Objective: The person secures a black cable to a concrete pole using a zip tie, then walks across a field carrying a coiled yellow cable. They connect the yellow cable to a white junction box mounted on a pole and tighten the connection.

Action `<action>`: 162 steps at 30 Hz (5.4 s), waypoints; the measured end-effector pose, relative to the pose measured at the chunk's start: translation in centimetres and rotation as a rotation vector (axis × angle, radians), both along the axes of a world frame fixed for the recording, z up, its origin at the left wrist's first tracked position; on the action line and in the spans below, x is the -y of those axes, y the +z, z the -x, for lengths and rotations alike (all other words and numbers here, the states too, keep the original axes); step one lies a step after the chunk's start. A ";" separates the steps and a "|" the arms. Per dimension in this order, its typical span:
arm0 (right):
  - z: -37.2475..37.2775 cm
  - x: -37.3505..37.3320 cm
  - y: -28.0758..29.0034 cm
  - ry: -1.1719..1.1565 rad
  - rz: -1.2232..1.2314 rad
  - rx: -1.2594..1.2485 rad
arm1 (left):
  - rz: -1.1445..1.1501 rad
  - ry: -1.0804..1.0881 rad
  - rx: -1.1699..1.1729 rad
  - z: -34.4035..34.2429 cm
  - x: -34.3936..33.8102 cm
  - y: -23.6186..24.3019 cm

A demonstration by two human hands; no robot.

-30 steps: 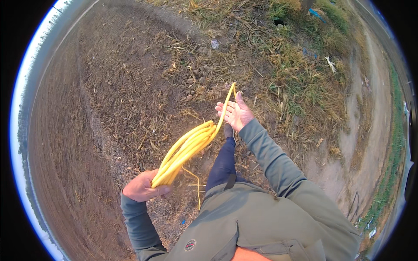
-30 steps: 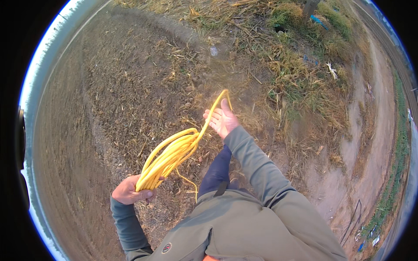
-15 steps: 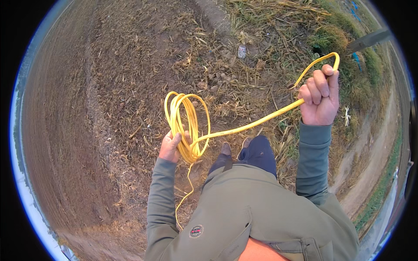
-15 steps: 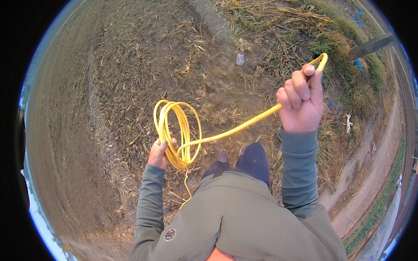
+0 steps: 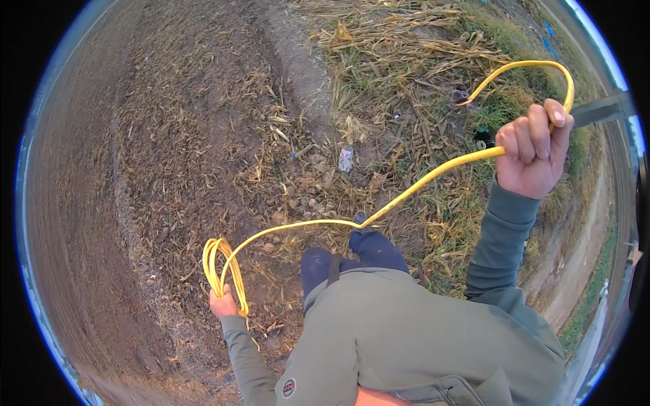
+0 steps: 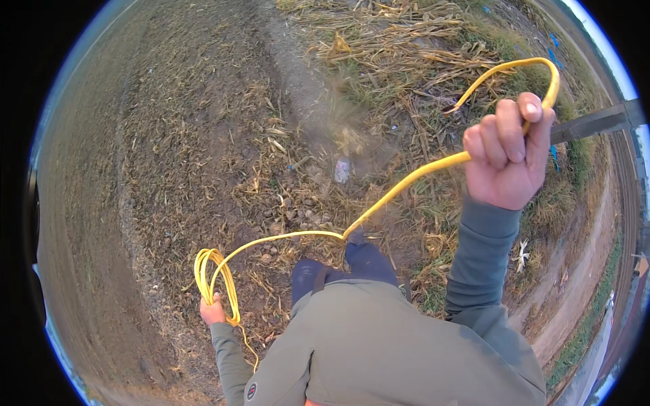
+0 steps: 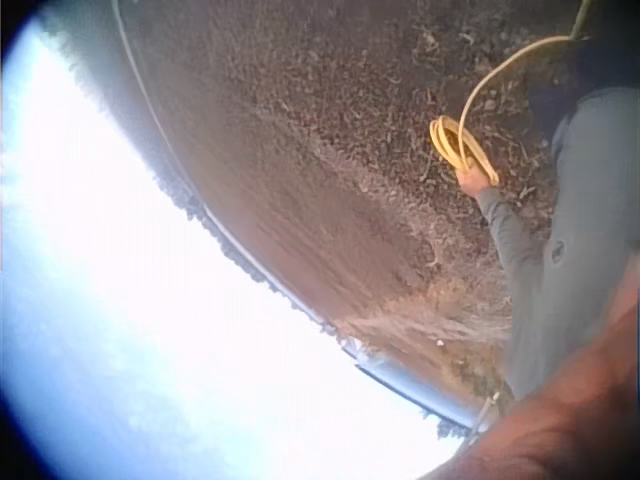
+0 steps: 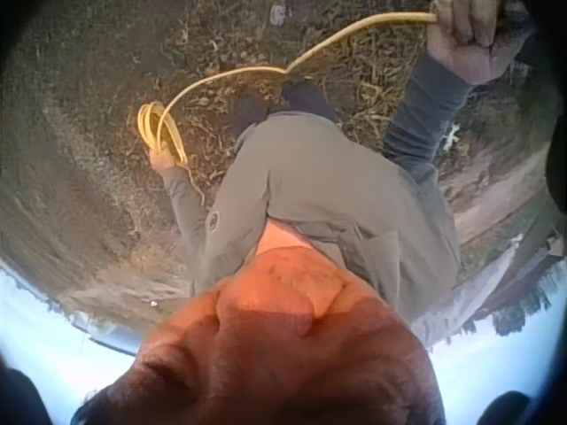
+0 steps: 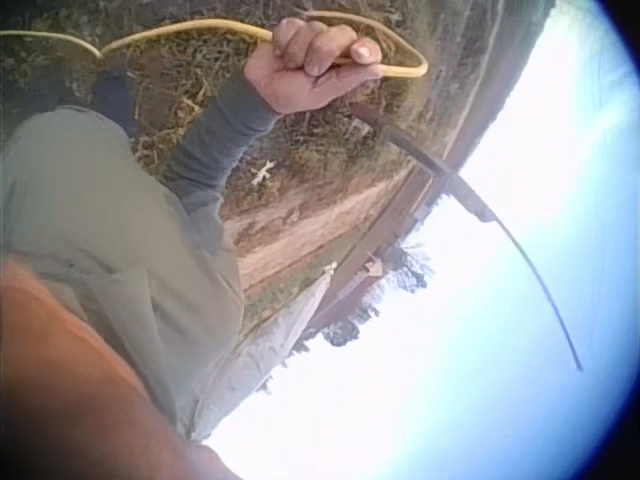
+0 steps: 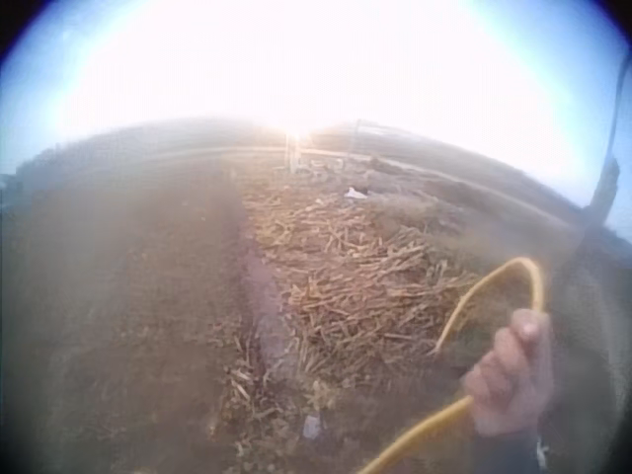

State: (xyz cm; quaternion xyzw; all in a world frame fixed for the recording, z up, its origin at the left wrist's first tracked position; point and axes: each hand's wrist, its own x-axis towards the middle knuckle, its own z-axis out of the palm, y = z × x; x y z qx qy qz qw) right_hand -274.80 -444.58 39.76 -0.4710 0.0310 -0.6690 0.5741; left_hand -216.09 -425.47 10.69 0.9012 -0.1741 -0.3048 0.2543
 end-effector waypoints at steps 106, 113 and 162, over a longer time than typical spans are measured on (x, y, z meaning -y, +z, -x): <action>18.5 312.0 -15.1 -0.850 -0.851 0.006 | 1.511 -0.393 0.950 27.7 353.0 31.7; 27.7 345.6 -20.5 -0.682 -0.782 -0.054 | 1.396 -0.537 1.137 33.7 377.4 30.1; 23.5 470.7 -15.6 0.410 -0.289 -0.788 | -0.245 0.410 0.504 64.6 436.4 -6.4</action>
